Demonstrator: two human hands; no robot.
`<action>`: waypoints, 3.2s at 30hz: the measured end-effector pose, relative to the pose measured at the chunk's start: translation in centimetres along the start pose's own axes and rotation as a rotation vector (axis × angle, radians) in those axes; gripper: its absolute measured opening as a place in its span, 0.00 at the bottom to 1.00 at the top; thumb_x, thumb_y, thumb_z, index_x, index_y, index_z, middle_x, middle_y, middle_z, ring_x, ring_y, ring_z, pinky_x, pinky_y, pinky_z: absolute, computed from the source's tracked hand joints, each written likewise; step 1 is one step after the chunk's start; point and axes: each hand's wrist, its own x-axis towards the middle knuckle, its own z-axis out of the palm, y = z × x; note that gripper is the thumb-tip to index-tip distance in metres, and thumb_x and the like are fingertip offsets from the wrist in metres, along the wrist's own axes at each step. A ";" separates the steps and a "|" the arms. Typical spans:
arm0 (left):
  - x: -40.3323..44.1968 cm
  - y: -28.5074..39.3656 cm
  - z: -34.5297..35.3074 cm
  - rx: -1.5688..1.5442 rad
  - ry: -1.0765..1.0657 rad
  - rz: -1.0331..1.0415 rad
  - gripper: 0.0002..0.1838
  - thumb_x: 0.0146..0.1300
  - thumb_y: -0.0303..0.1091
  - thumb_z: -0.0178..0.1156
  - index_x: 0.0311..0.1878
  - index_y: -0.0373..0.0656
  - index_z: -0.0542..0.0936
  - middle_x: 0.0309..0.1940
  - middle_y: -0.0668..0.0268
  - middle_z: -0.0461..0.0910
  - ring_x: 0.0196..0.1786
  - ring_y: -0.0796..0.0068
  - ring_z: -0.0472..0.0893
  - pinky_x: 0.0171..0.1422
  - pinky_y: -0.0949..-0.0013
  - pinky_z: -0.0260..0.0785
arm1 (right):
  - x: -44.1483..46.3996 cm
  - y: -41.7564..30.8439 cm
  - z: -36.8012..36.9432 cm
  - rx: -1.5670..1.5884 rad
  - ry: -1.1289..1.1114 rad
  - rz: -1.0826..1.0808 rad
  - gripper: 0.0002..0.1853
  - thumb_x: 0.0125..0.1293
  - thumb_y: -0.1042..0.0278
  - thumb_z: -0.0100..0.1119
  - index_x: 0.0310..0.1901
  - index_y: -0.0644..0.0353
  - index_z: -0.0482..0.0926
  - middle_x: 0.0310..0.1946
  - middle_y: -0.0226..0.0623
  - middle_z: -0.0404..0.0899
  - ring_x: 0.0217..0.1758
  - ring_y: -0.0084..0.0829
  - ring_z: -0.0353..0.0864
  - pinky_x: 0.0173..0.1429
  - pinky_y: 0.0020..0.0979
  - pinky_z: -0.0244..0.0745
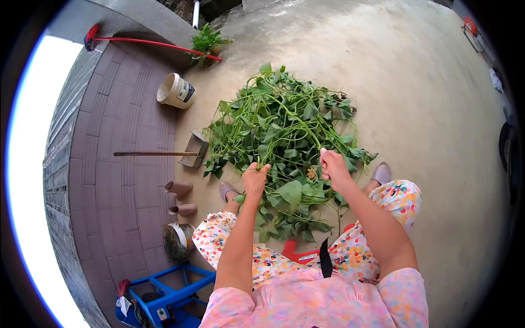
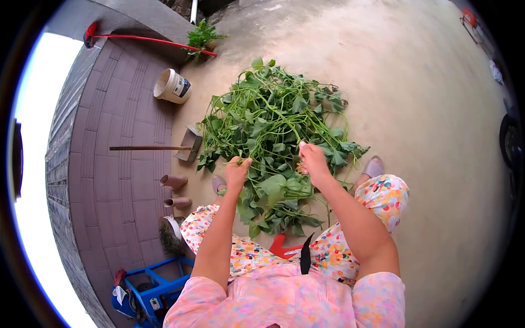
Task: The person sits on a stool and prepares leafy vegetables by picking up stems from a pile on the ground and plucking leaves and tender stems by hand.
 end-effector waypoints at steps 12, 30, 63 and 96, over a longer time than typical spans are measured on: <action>-7.9 9.2 4.8 -0.099 -0.224 0.384 0.08 0.60 0.33 0.52 0.31 0.38 0.74 0.18 0.73 0.67 0.23 0.84 0.63 0.27 0.76 0.60 | 1.4 2.0 0.3 0.369 -0.166 0.038 0.15 0.64 0.60 0.45 0.23 0.59 0.66 0.21 0.34 0.69 0.26 0.28 0.72 0.33 0.28 0.71; -10.5 8.6 4.3 -0.849 -0.792 -0.221 0.14 0.60 0.42 0.52 0.30 0.40 0.75 0.23 0.72 0.72 0.29 0.82 0.67 0.37 0.77 0.58 | 0.1 -0.9 0.3 0.282 -0.262 0.004 0.10 0.62 0.63 0.48 0.29 0.60 0.72 0.18 0.30 0.71 0.20 0.23 0.70 0.26 0.24 0.68; -5.7 8.8 8.8 -1.306 -0.148 -1.016 0.14 0.62 0.39 0.49 0.22 0.44 0.69 0.14 0.73 0.63 0.16 0.79 0.59 0.20 0.72 0.51 | -0.5 1.8 2.6 0.669 -0.171 -0.132 0.11 0.67 0.61 0.39 0.28 0.56 0.62 0.20 0.29 0.62 0.21 0.24 0.59 0.29 0.27 0.62; -0.3 9.3 -1.4 -0.110 -0.308 0.525 0.04 0.50 0.23 0.56 0.31 0.37 0.77 0.28 0.57 0.78 0.30 0.60 0.78 0.34 0.69 0.69 | -0.4 -0.1 2.0 -0.607 -0.239 -0.482 0.18 0.58 0.59 0.51 0.21 0.67 0.74 0.12 0.32 0.67 0.18 0.20 0.62 0.24 0.25 0.59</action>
